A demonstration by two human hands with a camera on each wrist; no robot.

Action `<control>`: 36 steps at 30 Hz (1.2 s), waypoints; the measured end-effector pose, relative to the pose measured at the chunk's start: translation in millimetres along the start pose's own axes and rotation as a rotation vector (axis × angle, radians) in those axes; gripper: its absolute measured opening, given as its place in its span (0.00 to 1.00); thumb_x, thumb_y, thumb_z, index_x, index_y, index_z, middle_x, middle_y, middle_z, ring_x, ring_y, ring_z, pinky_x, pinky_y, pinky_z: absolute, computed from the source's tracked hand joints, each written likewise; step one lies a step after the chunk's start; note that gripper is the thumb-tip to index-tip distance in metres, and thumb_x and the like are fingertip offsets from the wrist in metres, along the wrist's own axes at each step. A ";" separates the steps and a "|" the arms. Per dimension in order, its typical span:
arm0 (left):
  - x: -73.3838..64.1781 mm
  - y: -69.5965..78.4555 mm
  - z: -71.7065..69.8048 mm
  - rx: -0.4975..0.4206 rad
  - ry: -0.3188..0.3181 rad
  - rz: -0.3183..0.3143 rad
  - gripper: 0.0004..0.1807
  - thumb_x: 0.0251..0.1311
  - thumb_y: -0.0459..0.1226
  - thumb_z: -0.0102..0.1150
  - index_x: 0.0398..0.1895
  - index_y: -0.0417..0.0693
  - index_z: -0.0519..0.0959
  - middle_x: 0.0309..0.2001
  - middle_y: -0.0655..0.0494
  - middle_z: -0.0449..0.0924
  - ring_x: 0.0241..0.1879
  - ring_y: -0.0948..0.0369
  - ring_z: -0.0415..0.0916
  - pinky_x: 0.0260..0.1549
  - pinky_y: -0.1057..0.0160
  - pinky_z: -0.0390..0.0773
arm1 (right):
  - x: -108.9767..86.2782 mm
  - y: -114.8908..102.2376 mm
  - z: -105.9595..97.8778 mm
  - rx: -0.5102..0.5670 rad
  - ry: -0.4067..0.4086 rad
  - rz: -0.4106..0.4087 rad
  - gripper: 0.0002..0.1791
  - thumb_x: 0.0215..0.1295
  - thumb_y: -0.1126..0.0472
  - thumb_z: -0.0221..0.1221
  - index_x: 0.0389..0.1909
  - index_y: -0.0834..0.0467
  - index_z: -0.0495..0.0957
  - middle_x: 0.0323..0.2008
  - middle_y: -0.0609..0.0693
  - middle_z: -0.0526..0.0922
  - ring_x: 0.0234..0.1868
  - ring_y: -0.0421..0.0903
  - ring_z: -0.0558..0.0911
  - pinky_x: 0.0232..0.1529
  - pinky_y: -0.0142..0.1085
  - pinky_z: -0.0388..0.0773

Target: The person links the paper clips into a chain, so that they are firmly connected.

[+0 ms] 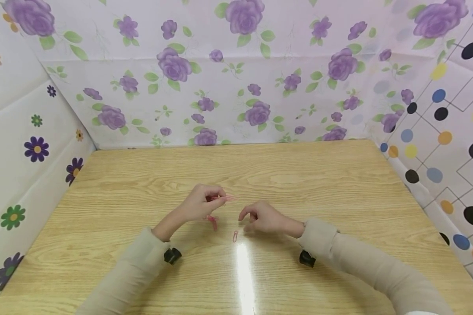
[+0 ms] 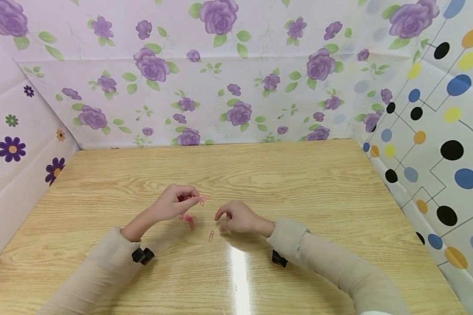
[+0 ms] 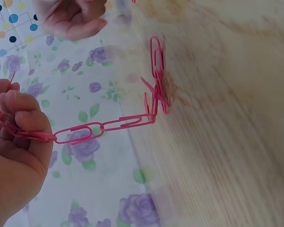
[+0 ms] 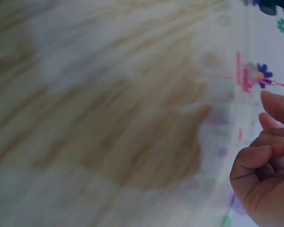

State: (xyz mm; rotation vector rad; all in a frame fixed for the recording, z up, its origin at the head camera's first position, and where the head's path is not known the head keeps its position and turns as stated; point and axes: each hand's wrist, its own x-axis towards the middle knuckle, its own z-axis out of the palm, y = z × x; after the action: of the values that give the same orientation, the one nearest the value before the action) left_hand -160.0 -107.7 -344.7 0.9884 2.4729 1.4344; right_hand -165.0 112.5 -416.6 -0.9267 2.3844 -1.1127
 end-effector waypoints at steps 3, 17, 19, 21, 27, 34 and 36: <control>-1.7 -2.0 -3.9 -0.015 -0.003 -0.006 0.08 0.58 0.25 0.51 0.24 0.38 0.78 0.14 0.55 0.67 0.11 0.68 0.60 0.12 0.72 0.60 | 2.8 1.0 5.1 -0.077 -0.055 -0.060 0.13 0.51 0.68 0.64 0.39 0.62 0.80 0.11 0.41 0.65 0.13 0.33 0.61 0.19 0.25 0.60; -10.5 -7.1 -24.8 -0.012 -0.013 -0.074 0.09 0.58 0.24 0.47 0.24 0.36 0.77 0.14 0.47 0.69 0.11 0.67 0.62 0.14 0.70 0.65 | 15.4 -2.0 10.6 -0.191 -0.106 -0.140 0.09 0.49 0.66 0.66 0.34 0.58 0.84 0.22 0.42 0.74 0.24 0.33 0.66 0.28 0.25 0.66; -10.9 -10.1 -26.5 -0.014 -0.014 -0.079 0.09 0.58 0.23 0.47 0.25 0.36 0.76 0.14 0.48 0.69 0.12 0.67 0.63 0.14 0.70 0.64 | 15.8 -2.6 11.5 -0.194 -0.104 -0.139 0.07 0.49 0.65 0.67 0.31 0.57 0.84 0.21 0.41 0.72 0.24 0.33 0.66 0.27 0.25 0.65; -10.9 -13.3 -27.5 -0.022 -0.015 -0.080 0.09 0.58 0.23 0.46 0.24 0.36 0.76 0.14 0.50 0.69 0.12 0.67 0.63 0.14 0.70 0.64 | 15.1 -3.1 12.1 -0.194 -0.102 -0.135 0.04 0.49 0.65 0.67 0.28 0.57 0.84 0.21 0.41 0.72 0.24 0.33 0.66 0.27 0.25 0.65; -11.3 -18.7 -29.7 -0.029 -0.023 -0.082 0.10 0.59 0.23 0.46 0.24 0.36 0.76 0.14 0.47 0.70 0.12 0.65 0.64 0.13 0.70 0.63 | 14.4 -7.3 13.9 -0.212 -0.117 -0.103 0.03 0.51 0.65 0.66 0.24 0.57 0.81 0.21 0.41 0.72 0.23 0.34 0.66 0.27 0.26 0.65; -11.5 -20.3 -31.0 -0.028 -0.033 -0.105 0.09 0.60 0.24 0.46 0.26 0.36 0.76 0.15 0.45 0.70 0.12 0.66 0.63 0.14 0.70 0.63 | 15.7 -6.5 9.2 -0.155 -0.191 -0.057 0.07 0.54 0.65 0.63 0.20 0.57 0.77 0.18 0.40 0.72 0.20 0.34 0.67 0.24 0.25 0.65; -11.3 -20.1 -31.2 -0.027 -0.037 -0.111 0.09 0.60 0.24 0.46 0.26 0.36 0.77 0.15 0.45 0.70 0.12 0.66 0.63 0.14 0.70 0.63 | 16.1 -4.2 3.7 -0.102 -0.192 -0.041 0.06 0.56 0.66 0.62 0.21 0.58 0.77 0.19 0.41 0.74 0.21 0.34 0.69 0.25 0.26 0.67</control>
State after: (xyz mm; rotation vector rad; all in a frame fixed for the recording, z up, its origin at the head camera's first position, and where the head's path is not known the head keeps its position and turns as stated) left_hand -173.4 -144.1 -346.4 0.8507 2.4333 1.3991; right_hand -172.9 97.4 -416.3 -1.0703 2.2915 -0.8791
